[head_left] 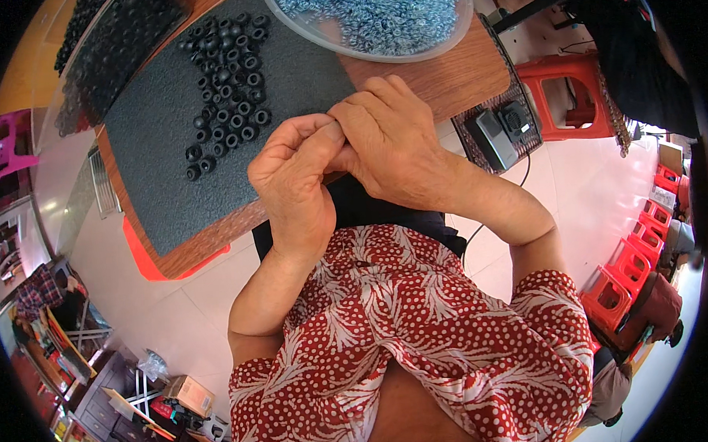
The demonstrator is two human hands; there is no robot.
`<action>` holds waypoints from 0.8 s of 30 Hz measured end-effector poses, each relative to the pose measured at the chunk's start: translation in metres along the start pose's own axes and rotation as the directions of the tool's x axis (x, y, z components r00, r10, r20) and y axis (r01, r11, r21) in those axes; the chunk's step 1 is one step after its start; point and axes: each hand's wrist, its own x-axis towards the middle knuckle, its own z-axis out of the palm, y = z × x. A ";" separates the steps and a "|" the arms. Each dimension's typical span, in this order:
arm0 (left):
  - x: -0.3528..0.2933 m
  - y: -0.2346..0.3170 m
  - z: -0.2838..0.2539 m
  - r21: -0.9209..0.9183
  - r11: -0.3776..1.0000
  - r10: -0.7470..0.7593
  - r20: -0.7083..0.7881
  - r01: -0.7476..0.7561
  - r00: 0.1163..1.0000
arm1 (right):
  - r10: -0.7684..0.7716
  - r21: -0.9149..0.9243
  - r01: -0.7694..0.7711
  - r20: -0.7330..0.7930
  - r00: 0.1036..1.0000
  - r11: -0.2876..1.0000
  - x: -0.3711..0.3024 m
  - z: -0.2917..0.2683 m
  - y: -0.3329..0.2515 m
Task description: The person assembles small metal inserts into rubber grommets by hand, taking the metal pieces from a dish and pressing them into the grommets one at a time.
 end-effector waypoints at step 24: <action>-0.007 0.002 -0.005 0.238 0.970 0.027 0.095 -0.049 0.995 | -0.257 -0.026 0.257 0.006 0.966 0.966 -0.002 0.003 0.012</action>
